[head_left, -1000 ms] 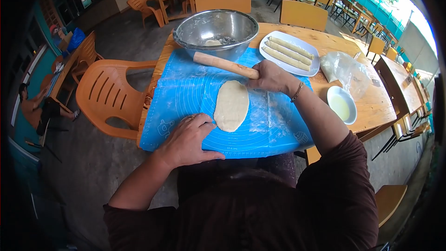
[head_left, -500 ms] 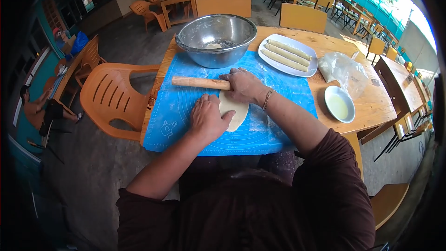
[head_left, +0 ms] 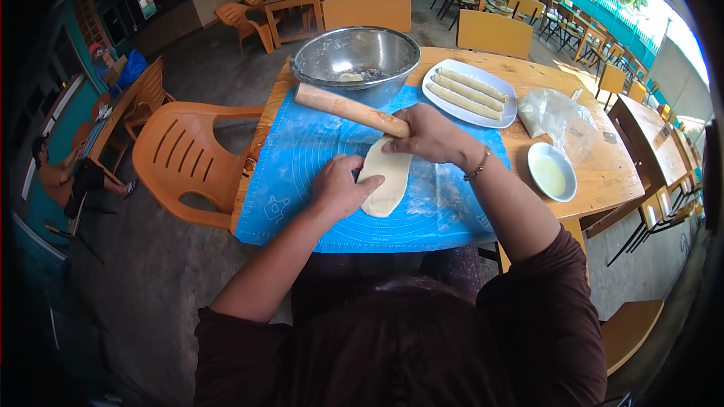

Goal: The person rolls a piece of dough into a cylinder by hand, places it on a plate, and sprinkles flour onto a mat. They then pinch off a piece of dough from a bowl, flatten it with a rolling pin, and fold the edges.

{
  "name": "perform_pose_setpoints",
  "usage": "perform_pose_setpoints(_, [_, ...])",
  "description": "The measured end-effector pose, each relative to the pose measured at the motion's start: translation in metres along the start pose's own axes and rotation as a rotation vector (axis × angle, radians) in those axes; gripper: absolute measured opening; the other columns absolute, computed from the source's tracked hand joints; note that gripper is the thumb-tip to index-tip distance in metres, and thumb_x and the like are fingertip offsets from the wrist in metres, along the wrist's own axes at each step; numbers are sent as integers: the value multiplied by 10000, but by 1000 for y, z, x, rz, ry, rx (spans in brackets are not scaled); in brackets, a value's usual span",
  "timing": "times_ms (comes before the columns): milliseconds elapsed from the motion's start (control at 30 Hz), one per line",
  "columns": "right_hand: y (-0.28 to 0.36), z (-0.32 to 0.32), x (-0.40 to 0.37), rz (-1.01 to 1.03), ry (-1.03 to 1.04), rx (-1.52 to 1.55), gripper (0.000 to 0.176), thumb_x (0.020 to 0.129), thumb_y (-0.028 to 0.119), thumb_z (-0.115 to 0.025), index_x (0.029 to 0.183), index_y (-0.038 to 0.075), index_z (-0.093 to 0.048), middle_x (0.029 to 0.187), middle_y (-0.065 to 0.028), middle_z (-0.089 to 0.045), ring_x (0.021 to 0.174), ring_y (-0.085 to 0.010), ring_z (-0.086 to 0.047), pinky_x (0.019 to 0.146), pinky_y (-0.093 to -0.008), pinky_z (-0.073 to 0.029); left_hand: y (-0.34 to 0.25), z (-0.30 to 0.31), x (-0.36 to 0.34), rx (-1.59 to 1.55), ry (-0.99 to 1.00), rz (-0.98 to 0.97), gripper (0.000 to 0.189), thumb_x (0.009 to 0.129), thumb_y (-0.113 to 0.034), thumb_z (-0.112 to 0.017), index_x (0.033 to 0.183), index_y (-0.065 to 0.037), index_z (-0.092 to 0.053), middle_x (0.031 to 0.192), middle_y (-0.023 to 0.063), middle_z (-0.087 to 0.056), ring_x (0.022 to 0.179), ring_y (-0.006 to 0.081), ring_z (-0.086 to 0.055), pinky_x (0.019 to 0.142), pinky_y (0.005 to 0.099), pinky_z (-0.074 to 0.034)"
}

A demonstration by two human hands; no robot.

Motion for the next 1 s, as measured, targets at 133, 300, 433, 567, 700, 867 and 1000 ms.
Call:
perform_pose_setpoints(133, [8,26,-27,-55,-70,244,301,800,230,-794,905,-32,-690,707,-67,-636,653,-141,-594,619,-300,-476,-4,5,-5,-273,204,2,304,882,-193,-722,1065,40,-653,935,95,-695,817,162,-664,721,305,-527])
perform_pose_setpoints(300, [12,38,-60,-196,-211,263,282,829,248,-785,889,-9,-687,686,-36,-625,579,-96,-562,531,-255,-454,-22,35,14,-740,239,-34,197,928,-88,-660,1081,36,-644,937,69,-707,817,108,-664,741,253,-534])
perform_pose_setpoints(433, [-24,20,-67,-359,-245,253,307,838,272,-768,877,-20,-681,680,-65,-639,548,-126,-573,531,-294,-482,-32,45,44,-652,235,-40,217,923,-85,-661,1100,37,-635,972,90,-705,865,118,-670,760,261,-540])
perform_pose_setpoints(567, [-44,4,-69,-374,-300,-116,369,845,303,-757,887,-53,-672,680,-129,-643,600,-201,-607,602,-366,-491,-4,9,61,-156,2,-155,346,917,-141,-661,1194,48,-577,1099,163,-659,1002,212,-636,857,317,-505])
perform_pose_setpoints(700, [-23,15,-74,-373,-267,-191,351,837,291,-731,907,-47,-673,748,-216,-652,693,-333,-631,691,-426,-493,-3,-1,39,207,73,-192,651,986,-360,-514,1466,36,-323,1475,273,-385,1398,400,-331,1171,484,-225])
perform_pose_setpoints(867, [-24,8,-79,-318,-141,-148,313,824,262,-713,914,-35,-675,805,-258,-663,767,-403,-650,736,-455,-500,3,-7,20,425,184,-149,740,1008,-464,-386,1530,9,-161,1588,231,-184,1478,435,-95,1190,566,-42])
perform_pose_setpoints(1000, [-21,6,-77,-290,-95,-117,322,818,252,-718,962,-33,-674,817,-254,-668,784,-400,-652,745,-454,-501,0,-8,14,447,169,-161,763,1004,-476,-390,1541,-5,-122,1590,228,-182,1473,446,-103,1190,564,-58])
Point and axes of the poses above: each hand's wrist, its own x-axis towards the middle knuckle, its own z-axis out of the back of the hand, y = z × x, the point moved 2 cm from there along x, towards the middle knuckle
